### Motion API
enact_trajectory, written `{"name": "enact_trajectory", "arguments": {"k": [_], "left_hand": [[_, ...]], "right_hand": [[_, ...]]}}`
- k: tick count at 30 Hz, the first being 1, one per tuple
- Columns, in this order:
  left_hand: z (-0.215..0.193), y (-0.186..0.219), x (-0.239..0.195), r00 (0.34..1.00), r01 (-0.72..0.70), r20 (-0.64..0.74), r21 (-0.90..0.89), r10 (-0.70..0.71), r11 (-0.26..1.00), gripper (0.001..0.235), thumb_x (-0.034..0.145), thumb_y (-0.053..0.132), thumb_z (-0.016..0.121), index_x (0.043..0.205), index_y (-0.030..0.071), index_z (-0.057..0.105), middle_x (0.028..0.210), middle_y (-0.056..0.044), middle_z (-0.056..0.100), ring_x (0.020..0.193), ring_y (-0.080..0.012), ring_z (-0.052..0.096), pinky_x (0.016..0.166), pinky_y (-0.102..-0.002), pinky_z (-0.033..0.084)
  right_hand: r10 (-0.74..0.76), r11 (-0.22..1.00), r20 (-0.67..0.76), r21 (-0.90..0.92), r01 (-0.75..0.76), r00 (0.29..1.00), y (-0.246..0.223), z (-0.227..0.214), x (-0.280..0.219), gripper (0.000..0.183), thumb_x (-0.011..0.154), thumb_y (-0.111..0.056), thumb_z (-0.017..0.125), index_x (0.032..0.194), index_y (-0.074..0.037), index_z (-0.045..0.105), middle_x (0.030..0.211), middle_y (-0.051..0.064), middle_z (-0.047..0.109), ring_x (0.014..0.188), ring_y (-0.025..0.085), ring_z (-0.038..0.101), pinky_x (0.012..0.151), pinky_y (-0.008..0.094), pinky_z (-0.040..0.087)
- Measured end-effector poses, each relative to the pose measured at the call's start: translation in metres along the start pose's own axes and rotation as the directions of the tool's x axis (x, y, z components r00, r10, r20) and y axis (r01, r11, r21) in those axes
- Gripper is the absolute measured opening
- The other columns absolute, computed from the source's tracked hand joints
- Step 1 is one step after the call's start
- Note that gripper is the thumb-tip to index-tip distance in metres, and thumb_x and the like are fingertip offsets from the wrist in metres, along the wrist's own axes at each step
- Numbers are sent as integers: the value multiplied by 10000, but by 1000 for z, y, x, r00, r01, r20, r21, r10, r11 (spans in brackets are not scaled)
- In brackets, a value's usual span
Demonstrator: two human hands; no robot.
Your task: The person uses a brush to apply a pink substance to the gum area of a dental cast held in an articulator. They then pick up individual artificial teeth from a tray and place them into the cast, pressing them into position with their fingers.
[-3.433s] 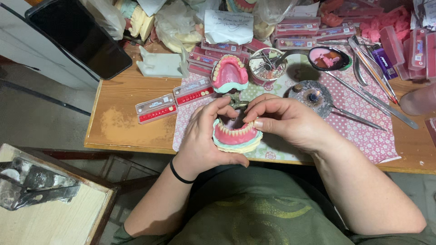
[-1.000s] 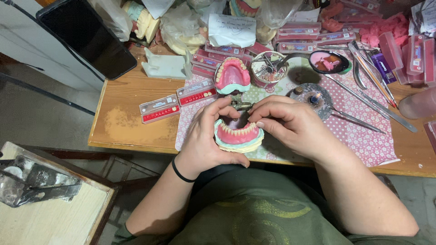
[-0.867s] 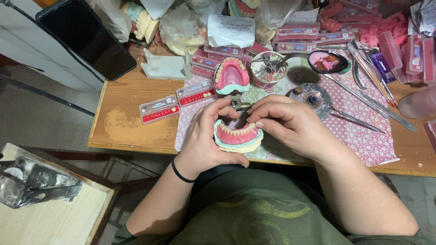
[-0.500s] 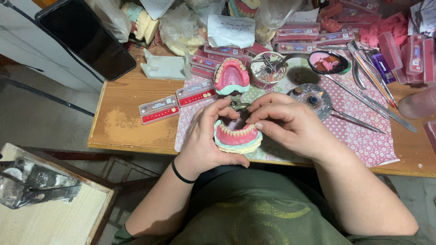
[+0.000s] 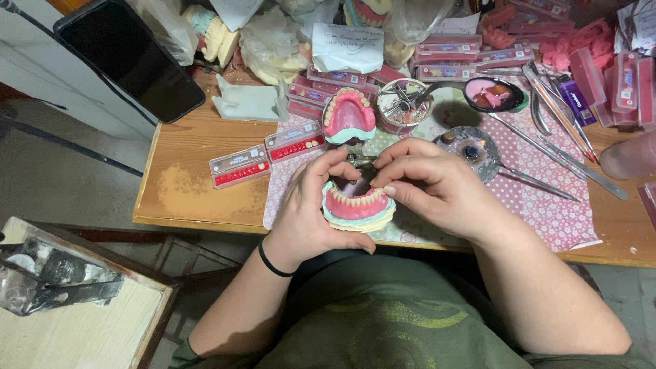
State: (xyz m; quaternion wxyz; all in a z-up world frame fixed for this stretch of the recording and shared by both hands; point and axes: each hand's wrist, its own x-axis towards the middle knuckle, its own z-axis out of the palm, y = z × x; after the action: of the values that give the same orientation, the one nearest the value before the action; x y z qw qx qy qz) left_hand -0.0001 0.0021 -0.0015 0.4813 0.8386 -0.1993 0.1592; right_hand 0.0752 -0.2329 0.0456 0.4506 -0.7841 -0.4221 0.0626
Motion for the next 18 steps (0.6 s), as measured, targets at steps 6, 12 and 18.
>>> {"name": "enact_trajectory", "arguments": {"k": [6, 12, 18], "left_hand": [[0, -1, 0, 1000, 9, 4, -8, -9, 1000, 1221, 548, 676, 855, 1487, 60, 376, 1186, -60, 712, 1167, -210, 682, 1133, -377, 423], [0, -2, 0, 1000, -2, 4, 4, 2, 1000, 1222, 550, 678, 855, 1484, 52, 377, 1188, -62, 715, 1158, -216, 686, 1127, -382, 427], [8, -9, -2, 998, -26, -64, -98, 20, 995, 1270, 497, 626, 958, 1488, 33, 429, 1177, -69, 699, 1164, -304, 640, 1145, -488, 388]], "right_hand": [[45, 997, -26, 61, -44, 999, 4, 1, -2, 158, 989, -211, 658, 1083, -115, 741, 1127, 62, 706, 1071, 182, 691, 984, 327, 524], [28, 997, -35, 67, -26, 999, 9, 4, -2, 146, 982, -212, 677, 1057, -118, 758, 1098, 66, 724, 1063, 185, 707, 991, 325, 525], [103, 981, -106, 175, -83, 989, 2, 5, 2, 99, 897, -114, 767, 963, -55, 810, 997, 127, 770, 946, 295, 754, 907, 441, 556]]}}
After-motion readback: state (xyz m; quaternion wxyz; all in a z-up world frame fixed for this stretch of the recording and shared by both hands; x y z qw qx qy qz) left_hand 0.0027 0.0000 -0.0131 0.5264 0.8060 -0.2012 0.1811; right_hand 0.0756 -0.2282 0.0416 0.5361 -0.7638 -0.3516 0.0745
